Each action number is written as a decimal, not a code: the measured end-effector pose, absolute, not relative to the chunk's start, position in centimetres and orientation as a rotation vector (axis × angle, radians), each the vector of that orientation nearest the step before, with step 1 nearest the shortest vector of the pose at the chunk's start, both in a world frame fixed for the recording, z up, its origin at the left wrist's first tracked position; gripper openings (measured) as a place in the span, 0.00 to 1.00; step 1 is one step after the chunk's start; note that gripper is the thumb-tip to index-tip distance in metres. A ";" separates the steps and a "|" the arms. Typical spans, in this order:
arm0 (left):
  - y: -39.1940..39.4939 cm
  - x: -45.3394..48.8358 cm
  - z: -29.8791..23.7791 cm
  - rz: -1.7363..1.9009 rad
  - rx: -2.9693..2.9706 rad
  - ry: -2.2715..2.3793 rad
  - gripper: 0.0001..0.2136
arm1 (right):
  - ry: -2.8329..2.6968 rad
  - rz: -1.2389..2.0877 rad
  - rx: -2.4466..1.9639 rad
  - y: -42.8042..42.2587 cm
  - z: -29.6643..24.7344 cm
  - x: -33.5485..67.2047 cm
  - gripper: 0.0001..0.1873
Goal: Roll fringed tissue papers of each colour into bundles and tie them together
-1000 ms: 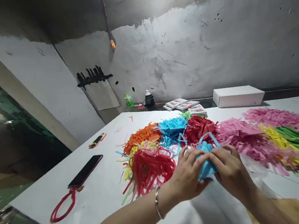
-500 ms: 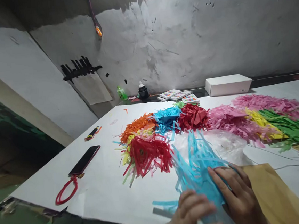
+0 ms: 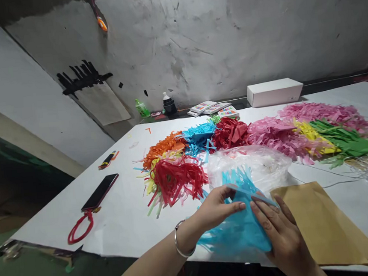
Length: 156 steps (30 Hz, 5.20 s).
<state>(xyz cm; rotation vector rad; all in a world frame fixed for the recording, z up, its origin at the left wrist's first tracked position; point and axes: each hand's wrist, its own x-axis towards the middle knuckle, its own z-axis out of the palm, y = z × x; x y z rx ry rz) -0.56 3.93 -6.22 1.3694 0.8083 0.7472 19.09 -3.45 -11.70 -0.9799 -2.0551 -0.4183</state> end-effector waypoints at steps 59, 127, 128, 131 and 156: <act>-2.3 -4.8 -13.4 0.354 2.624 1.072 0.19 | -2.002 -0.240 -1.460 -6.8 -13.9 22.4 0.29; 2.9 -2.9 -10.5 0.137 2.242 1.328 0.09 | -2.080 0.059 -1.519 -2.2 -14.5 17.1 0.18; 3.2 -2.7 -10.6 0.109 2.254 1.357 0.09 | -2.099 0.019 -1.560 -1.8 -14.6 17.0 0.19; 3.7 -2.1 -10.9 0.054 2.293 1.435 0.10 | -2.118 -0.108 -1.651 -1.0 -14.9 16.7 0.18; 1.3 -3.6 -10.9 0.536 2.767 1.164 0.11 | -2.164 0.010 -1.090 -1.9 -14.1 16.2 0.12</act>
